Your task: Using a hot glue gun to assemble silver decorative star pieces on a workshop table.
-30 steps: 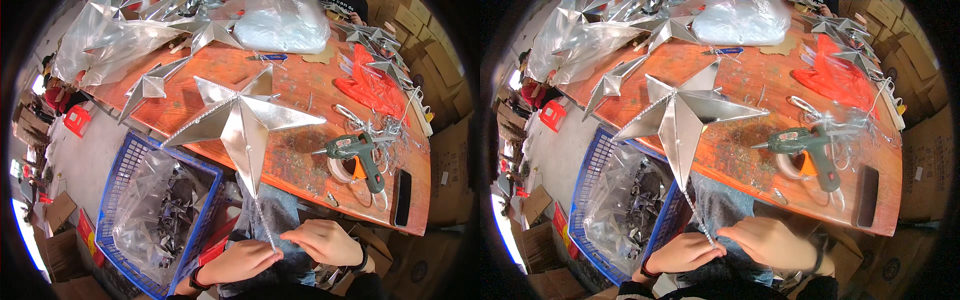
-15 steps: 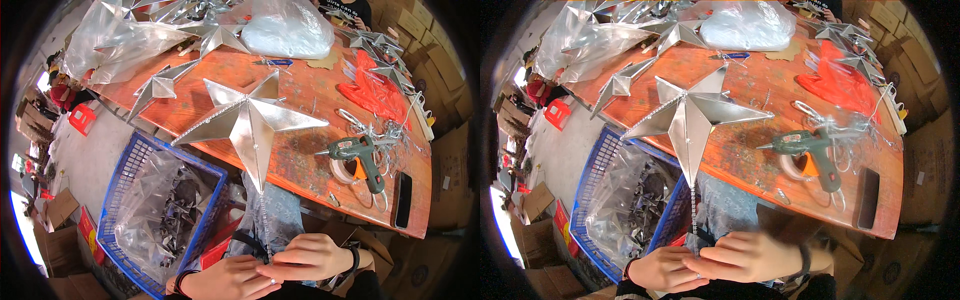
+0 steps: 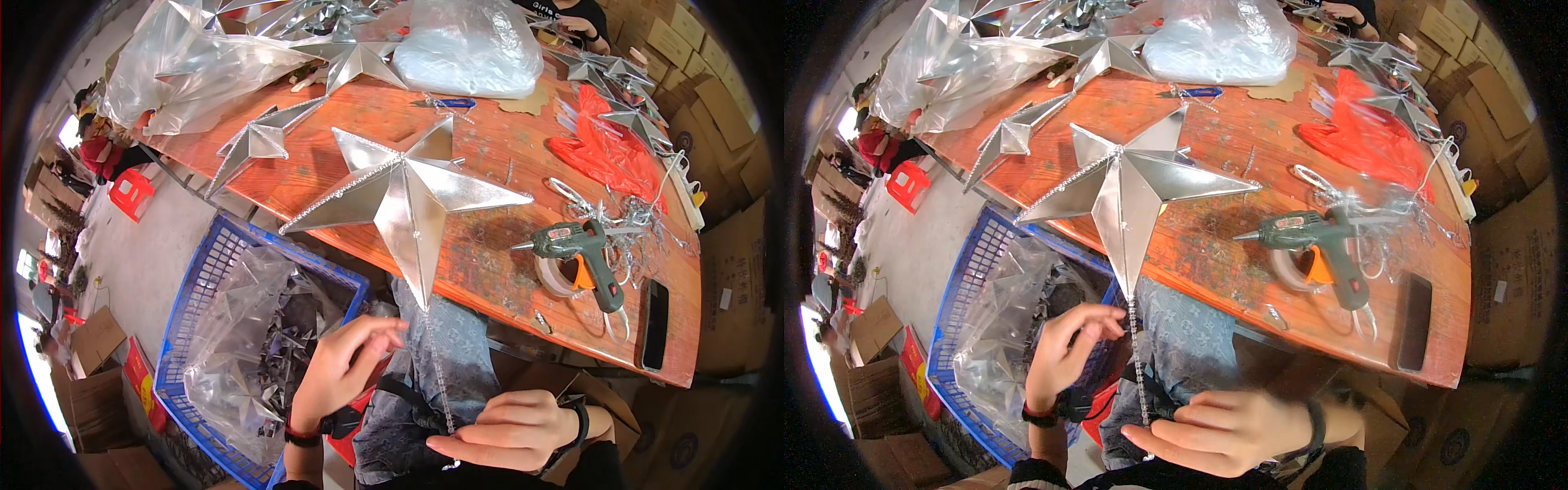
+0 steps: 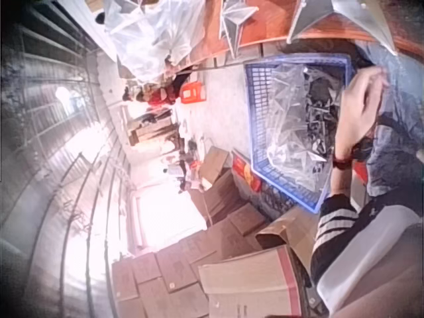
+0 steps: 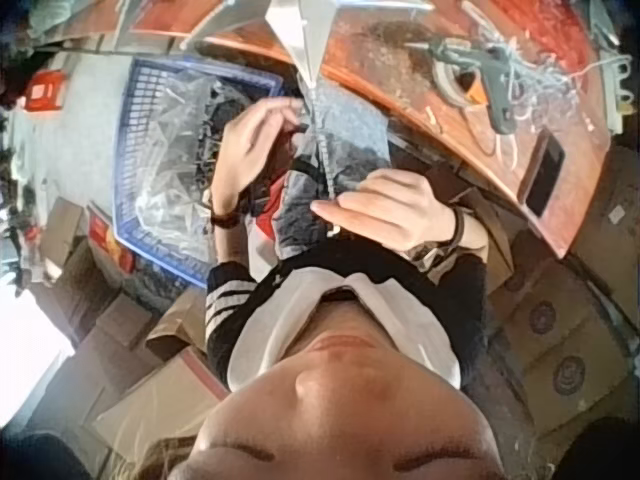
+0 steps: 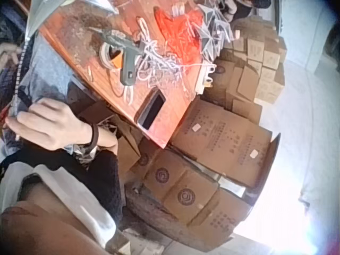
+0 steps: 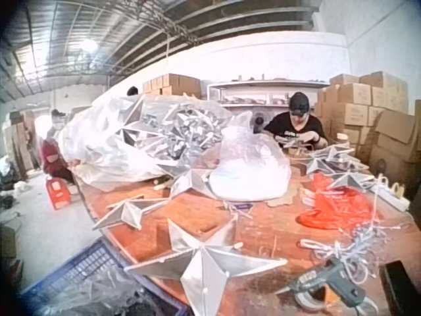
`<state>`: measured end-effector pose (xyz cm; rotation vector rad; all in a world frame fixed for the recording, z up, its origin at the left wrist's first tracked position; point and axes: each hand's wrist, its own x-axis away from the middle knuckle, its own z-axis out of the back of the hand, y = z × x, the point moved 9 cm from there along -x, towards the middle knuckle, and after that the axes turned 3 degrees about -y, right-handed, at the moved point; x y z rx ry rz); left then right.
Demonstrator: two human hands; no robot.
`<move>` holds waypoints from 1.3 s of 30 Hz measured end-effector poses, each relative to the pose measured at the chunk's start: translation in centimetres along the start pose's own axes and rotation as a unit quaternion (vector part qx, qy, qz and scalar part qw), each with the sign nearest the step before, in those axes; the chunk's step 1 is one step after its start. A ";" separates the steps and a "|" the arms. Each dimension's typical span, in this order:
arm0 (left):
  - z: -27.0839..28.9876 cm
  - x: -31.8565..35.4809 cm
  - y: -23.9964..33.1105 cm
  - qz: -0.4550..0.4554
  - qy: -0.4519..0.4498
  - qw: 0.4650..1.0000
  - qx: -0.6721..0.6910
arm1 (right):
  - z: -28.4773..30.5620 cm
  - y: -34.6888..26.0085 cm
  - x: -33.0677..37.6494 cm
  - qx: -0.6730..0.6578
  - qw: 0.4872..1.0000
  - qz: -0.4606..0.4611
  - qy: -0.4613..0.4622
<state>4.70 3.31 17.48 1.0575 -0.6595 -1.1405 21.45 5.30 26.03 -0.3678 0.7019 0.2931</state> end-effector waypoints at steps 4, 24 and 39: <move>-1.7 -2.2 -3.3 0.008 -0.073 0.980 0.185 | 1.2 -1.0 -0.5 -0.023 0.999 0.019 -0.010; -3.9 -4.8 -5.2 0.138 -0.105 0.881 0.441 | 5.3 -0.2 -5.6 -0.048 0.996 0.008 -0.072; -5.4 -5.8 -4.5 0.128 -0.158 0.833 0.515 | 5.8 15.6 -11.4 -0.087 0.941 -0.324 -0.050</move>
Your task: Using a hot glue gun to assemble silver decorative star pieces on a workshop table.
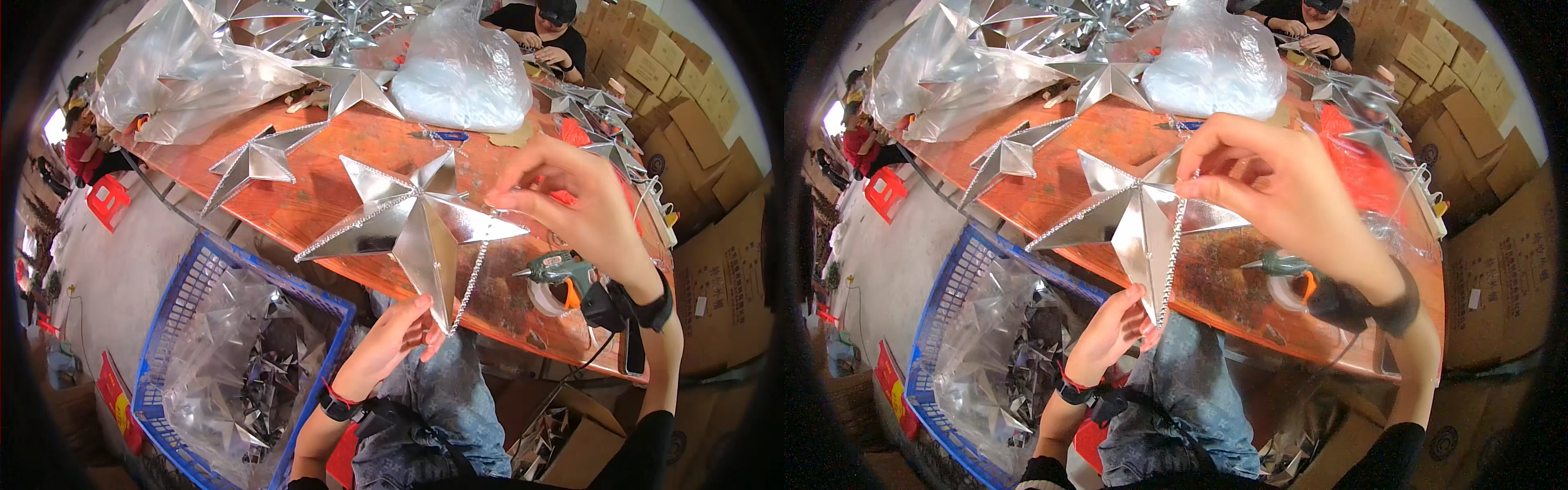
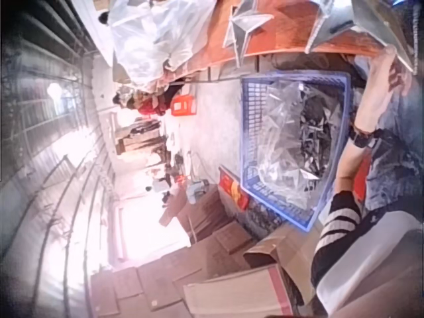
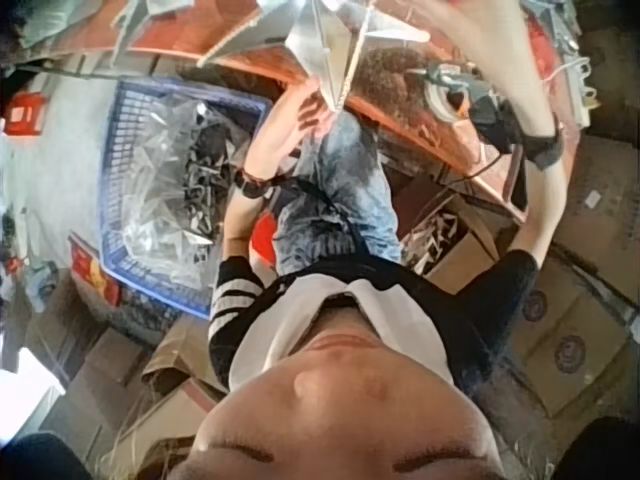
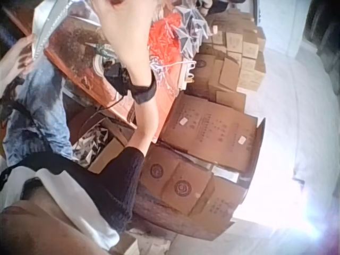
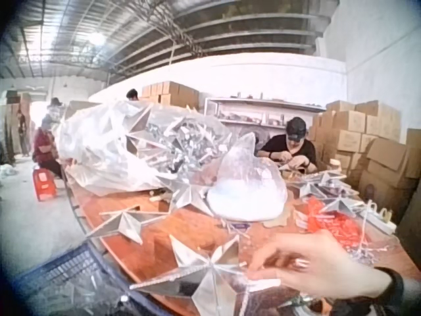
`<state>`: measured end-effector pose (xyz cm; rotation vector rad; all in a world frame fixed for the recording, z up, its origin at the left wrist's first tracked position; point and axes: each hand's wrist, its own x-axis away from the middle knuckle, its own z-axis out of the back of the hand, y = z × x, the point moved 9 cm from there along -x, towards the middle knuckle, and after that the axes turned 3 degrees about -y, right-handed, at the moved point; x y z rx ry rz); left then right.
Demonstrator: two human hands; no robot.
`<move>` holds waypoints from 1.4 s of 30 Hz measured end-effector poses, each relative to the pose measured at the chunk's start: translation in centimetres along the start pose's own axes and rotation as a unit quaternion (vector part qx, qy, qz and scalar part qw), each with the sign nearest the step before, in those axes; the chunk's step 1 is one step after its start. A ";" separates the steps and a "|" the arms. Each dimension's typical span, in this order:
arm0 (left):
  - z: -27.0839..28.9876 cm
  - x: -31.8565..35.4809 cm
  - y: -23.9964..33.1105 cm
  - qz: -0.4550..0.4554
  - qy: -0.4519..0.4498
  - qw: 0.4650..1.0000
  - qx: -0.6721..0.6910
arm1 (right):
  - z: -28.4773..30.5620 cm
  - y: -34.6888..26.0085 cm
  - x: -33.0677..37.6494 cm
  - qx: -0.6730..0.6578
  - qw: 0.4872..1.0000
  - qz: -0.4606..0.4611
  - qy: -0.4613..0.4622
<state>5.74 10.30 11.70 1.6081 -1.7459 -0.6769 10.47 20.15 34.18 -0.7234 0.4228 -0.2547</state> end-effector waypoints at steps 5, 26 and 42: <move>-0.1 0.5 0.4 -0.039 -0.012 0.999 -0.028 | -1.8 3.1 -2.6 -0.002 0.999 0.018 -0.051; 2.5 5.6 2.0 -0.105 0.041 0.976 -0.188 | -5.9 5.2 -3.9 -0.082 0.993 0.037 -0.074; 2.5 5.7 3.0 -0.161 0.079 0.980 -0.087 | -6.2 4.8 -3.8 -0.017 0.997 0.040 -0.061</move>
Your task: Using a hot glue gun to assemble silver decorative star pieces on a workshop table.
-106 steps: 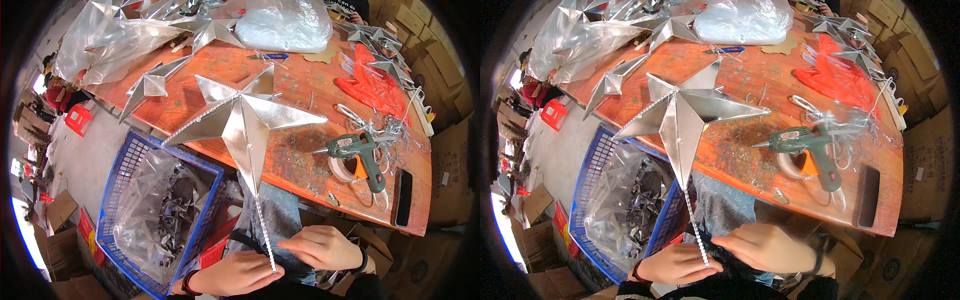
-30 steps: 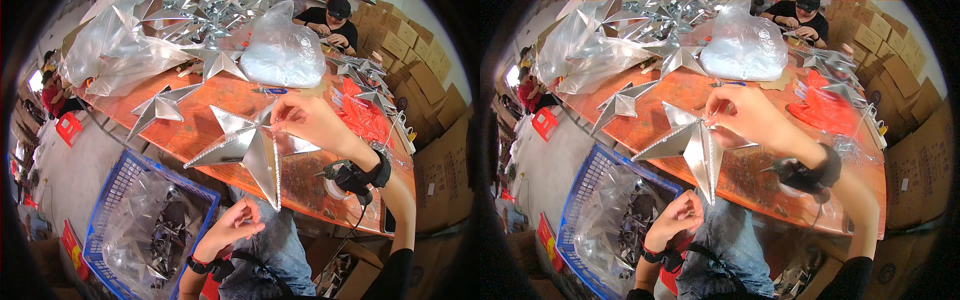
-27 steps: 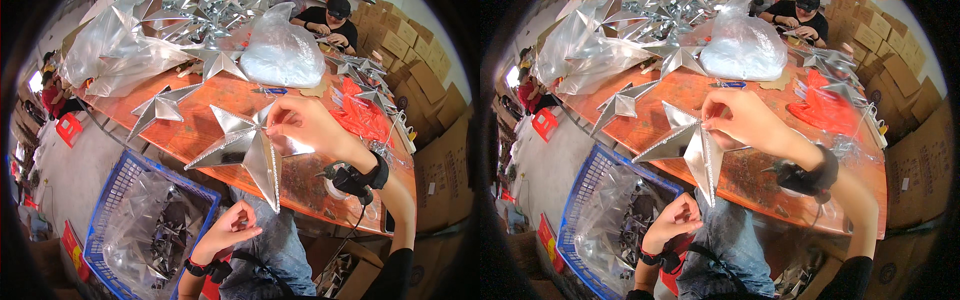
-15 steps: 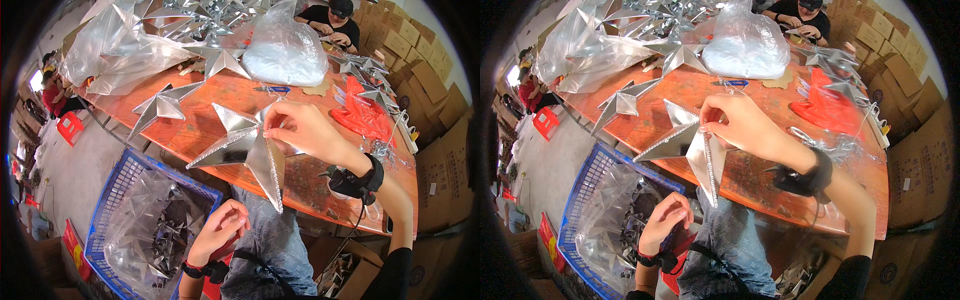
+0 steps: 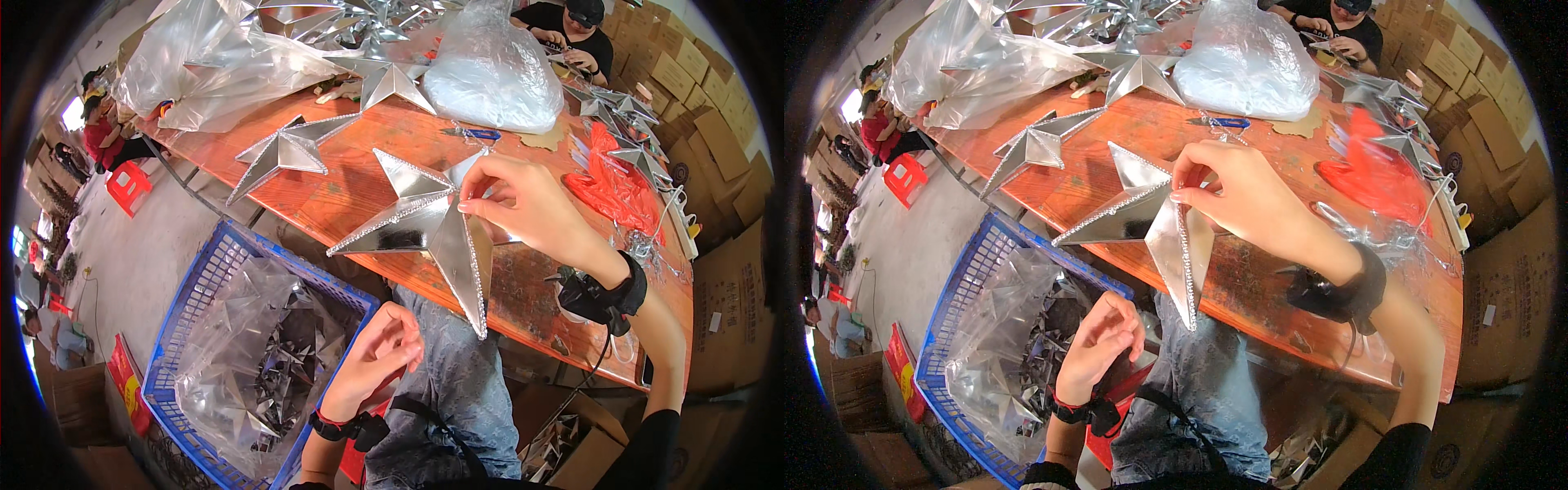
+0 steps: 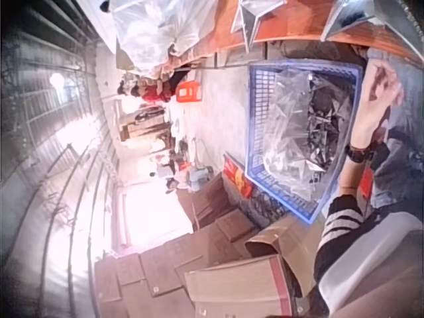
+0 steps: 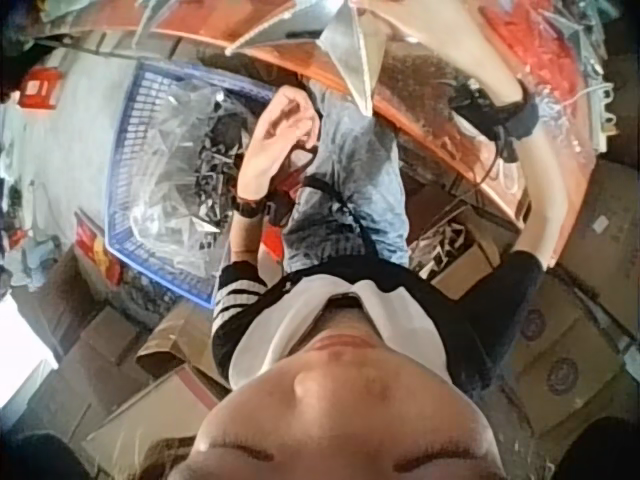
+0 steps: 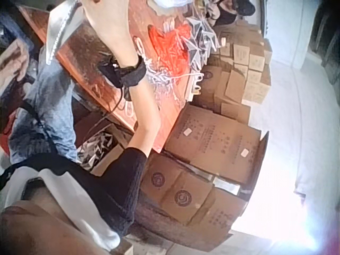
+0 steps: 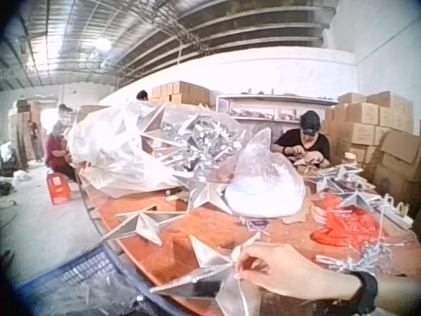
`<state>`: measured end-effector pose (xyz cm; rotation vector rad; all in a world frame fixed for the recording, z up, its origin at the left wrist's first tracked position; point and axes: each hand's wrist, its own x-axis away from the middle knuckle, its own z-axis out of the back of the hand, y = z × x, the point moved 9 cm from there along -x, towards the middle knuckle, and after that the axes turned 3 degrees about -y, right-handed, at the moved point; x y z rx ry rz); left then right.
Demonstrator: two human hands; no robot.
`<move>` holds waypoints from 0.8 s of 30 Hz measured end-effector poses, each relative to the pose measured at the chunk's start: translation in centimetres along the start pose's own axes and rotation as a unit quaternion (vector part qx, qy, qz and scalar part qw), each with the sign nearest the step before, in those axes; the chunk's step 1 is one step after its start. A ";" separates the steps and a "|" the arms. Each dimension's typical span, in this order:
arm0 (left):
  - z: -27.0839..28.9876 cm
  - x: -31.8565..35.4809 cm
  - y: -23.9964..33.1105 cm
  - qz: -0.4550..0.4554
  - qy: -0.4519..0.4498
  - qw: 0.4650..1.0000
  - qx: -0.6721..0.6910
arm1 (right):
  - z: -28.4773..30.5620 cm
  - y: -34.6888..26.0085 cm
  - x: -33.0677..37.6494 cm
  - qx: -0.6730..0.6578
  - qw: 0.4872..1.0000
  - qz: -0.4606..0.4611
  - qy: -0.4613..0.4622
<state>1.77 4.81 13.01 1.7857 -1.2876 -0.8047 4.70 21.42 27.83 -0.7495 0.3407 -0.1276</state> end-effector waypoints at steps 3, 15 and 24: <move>-0.5 0.0 0.4 -0.020 -0.021 1.000 -0.006 | 0.0 0.2 0.0 -0.003 1.000 -0.001 0.001; 0.5 0.3 0.3 -0.042 -0.034 0.998 -0.012 | -0.1 0.2 0.0 -0.008 1.000 -0.003 0.002; 1.0 0.5 0.5 0.001 0.029 0.998 -0.060 | -0.2 0.3 0.1 -0.007 1.000 -0.003 0.005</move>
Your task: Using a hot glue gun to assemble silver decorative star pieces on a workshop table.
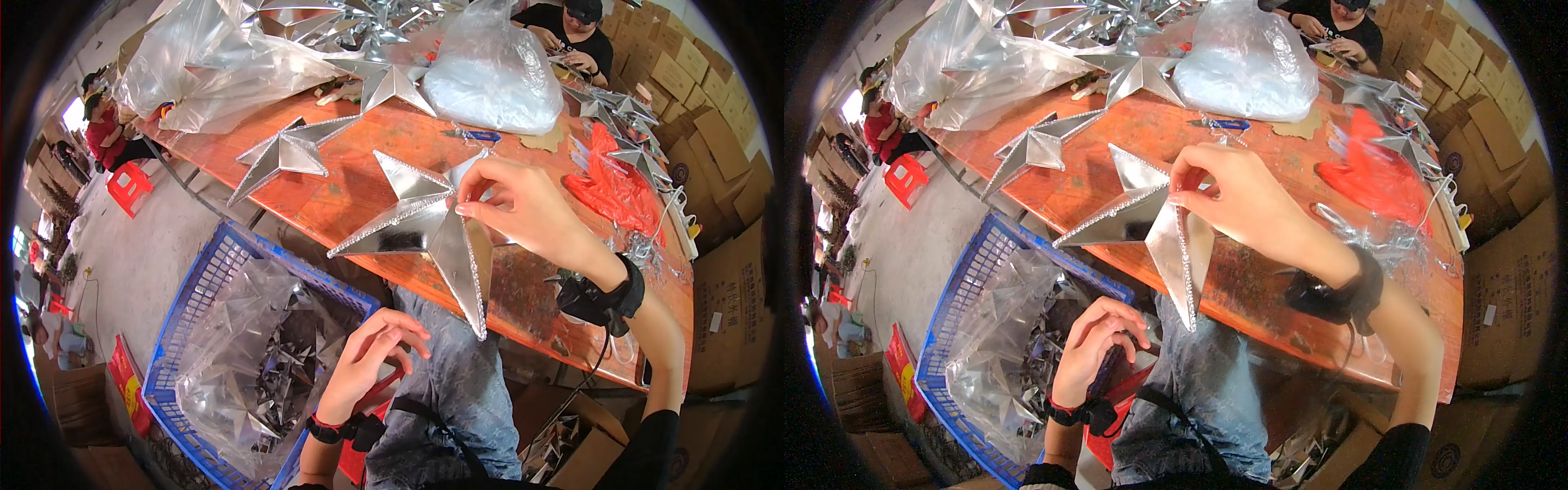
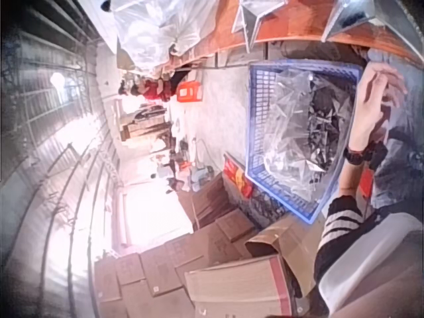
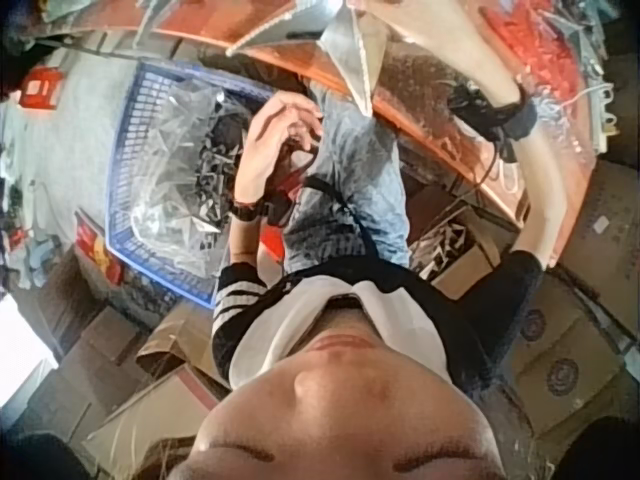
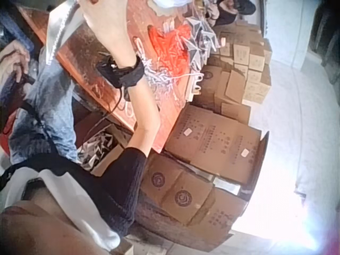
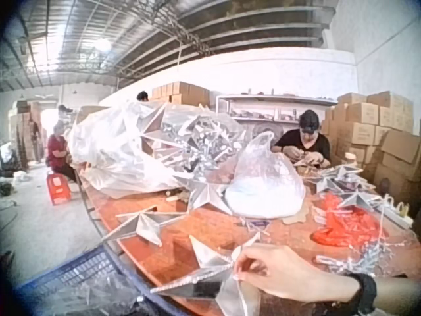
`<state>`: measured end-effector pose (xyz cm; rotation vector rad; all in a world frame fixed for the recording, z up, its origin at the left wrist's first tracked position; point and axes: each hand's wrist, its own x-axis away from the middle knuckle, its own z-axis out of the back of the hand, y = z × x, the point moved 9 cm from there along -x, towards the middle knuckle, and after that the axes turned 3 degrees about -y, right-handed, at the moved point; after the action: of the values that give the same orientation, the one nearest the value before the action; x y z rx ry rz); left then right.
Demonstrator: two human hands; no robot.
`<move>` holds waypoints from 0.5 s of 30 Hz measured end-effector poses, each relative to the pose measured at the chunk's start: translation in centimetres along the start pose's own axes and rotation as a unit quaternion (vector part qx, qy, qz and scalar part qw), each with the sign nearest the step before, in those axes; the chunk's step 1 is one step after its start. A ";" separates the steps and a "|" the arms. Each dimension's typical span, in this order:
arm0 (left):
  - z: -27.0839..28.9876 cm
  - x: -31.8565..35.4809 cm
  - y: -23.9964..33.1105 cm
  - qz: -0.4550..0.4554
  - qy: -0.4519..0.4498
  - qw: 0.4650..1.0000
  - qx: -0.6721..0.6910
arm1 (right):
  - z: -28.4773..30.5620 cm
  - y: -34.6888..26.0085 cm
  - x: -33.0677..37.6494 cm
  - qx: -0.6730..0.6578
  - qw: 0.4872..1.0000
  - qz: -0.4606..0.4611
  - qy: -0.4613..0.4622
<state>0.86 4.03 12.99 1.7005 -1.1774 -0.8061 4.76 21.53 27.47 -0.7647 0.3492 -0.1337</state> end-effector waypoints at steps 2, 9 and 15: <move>0.2 0.1 0.8 -0.037 0.011 0.996 -0.075 | 0.0 -0.3 -0.1 -0.007 1.000 0.005 0.000; -4.3 1.4 10.5 -0.274 0.048 0.810 -0.516 | -0.1 -0.3 -0.2 -0.022 1.000 0.007 -0.003; -7.1 -0.4 12.7 -0.323 0.003 0.739 -0.591 | -0.2 -0.6 -0.3 -0.018 1.000 0.020 0.000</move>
<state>2.28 4.56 27.43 0.9119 0.1469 -1.5182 4.39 21.01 27.82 -0.7922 0.3674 -0.0902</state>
